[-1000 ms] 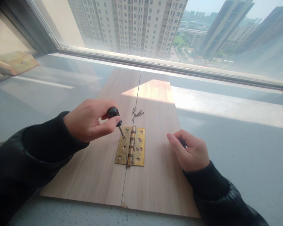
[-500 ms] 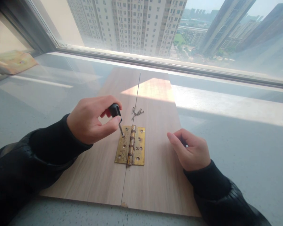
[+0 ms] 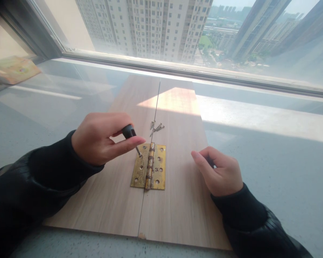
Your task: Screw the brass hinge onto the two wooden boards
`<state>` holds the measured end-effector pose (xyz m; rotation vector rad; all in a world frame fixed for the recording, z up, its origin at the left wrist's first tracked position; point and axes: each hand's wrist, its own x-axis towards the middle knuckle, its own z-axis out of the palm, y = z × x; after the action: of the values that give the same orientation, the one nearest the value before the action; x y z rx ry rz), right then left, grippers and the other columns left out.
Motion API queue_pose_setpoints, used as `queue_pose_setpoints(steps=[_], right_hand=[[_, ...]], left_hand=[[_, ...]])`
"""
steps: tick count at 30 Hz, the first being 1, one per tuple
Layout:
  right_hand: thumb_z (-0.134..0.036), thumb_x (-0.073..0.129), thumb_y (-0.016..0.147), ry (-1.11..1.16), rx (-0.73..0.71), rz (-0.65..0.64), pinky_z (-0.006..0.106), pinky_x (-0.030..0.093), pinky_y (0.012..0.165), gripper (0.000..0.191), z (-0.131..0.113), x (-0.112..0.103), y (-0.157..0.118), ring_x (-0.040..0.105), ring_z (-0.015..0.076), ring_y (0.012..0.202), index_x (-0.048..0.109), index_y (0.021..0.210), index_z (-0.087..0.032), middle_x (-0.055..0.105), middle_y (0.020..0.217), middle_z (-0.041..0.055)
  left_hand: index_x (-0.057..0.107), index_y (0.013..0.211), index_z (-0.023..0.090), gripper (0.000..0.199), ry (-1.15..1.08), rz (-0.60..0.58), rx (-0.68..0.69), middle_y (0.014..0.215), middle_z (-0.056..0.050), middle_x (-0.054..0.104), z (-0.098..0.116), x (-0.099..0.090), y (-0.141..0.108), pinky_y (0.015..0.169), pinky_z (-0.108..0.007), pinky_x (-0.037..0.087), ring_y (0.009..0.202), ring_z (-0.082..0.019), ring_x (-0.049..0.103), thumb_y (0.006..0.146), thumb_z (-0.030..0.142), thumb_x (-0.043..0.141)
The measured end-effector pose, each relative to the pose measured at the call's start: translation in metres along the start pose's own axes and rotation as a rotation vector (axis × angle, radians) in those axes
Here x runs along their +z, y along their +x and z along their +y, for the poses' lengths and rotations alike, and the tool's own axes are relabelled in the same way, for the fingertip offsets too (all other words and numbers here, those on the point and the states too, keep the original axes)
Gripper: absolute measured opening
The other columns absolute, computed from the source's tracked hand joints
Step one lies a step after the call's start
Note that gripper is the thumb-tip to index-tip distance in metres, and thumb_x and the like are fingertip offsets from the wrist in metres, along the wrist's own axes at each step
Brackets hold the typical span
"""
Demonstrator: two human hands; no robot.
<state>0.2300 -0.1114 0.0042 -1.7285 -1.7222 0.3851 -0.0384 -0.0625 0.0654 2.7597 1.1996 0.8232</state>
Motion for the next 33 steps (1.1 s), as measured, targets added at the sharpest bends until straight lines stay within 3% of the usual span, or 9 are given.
queue_pose_setpoints(steps=[6, 13, 20, 26, 33], right_hand=[[-0.048, 0.054, 0.080, -0.006, 0.006, -0.003, 0.027, 0.034, 0.050, 0.037, 0.002, 0.000, 0.000, 0.039, 0.0099, 0.046, 0.050, 0.055, -0.021, 0.045, 0.048, -0.0041], [-0.048, 0.054, 0.080, 0.006, 0.002, 0.005, 0.027, 0.034, 0.051, 0.037, 0.006, 0.000, -0.001, 0.040, 0.0099, 0.045, 0.051, 0.055, -0.021, 0.045, 0.047, -0.0041], [-0.047, 0.054, 0.080, 0.014, -0.008, 0.000, 0.027, 0.034, 0.050, 0.037, 0.004, 0.000, -0.001, 0.040, 0.0095, 0.045, 0.050, 0.055, -0.020, 0.046, 0.047, -0.0040], [-0.046, 0.054, 0.080, 0.006, -0.015, -0.004, 0.027, 0.033, 0.050, 0.037, 0.001, 0.000, 0.000, 0.039, 0.0094, 0.045, 0.050, 0.055, -0.020, 0.046, 0.047, -0.0043], [-0.047, 0.054, 0.080, -0.009, -0.007, -0.006, 0.027, 0.034, 0.050, 0.037, 0.000, -0.001, 0.000, 0.039, 0.0093, 0.045, 0.050, 0.055, -0.021, 0.045, 0.047, -0.0044]], left_hand=[[0.047, 0.067, 0.017, 0.037, 0.015, -0.077, 0.113, 0.057, 0.001, 0.045, -0.005, -0.003, 0.004, 0.051, -0.023, 0.029, 0.050, -0.011, 0.037, 0.089, 0.045, 0.040], [0.048, 0.074, 0.015, 0.027, -0.086, -0.202, 0.076, 0.063, 0.000, 0.048, -0.006, -0.007, 0.006, 0.053, -0.023, 0.032, 0.053, -0.011, 0.039, 0.088, 0.037, 0.041], [0.052, 0.078, 0.014, 0.016, -0.264, -0.177, -0.003, 0.062, 0.003, 0.045, -0.004, -0.006, 0.002, 0.052, -0.021, 0.034, 0.053, -0.009, 0.039, 0.082, 0.030, 0.052], [0.056, 0.070, 0.014, 0.017, -0.243, -0.045, -0.108, 0.057, 0.002, 0.047, 0.004, 0.001, 0.001, 0.052, -0.024, 0.033, 0.051, -0.009, 0.038, 0.078, 0.027, 0.049], [0.046, 0.061, 0.017, 0.036, -0.155, -0.045, -0.137, 0.055, 0.002, 0.043, 0.008, 0.000, 0.001, 0.050, -0.025, 0.027, 0.050, -0.009, 0.036, 0.084, 0.044, 0.044]])
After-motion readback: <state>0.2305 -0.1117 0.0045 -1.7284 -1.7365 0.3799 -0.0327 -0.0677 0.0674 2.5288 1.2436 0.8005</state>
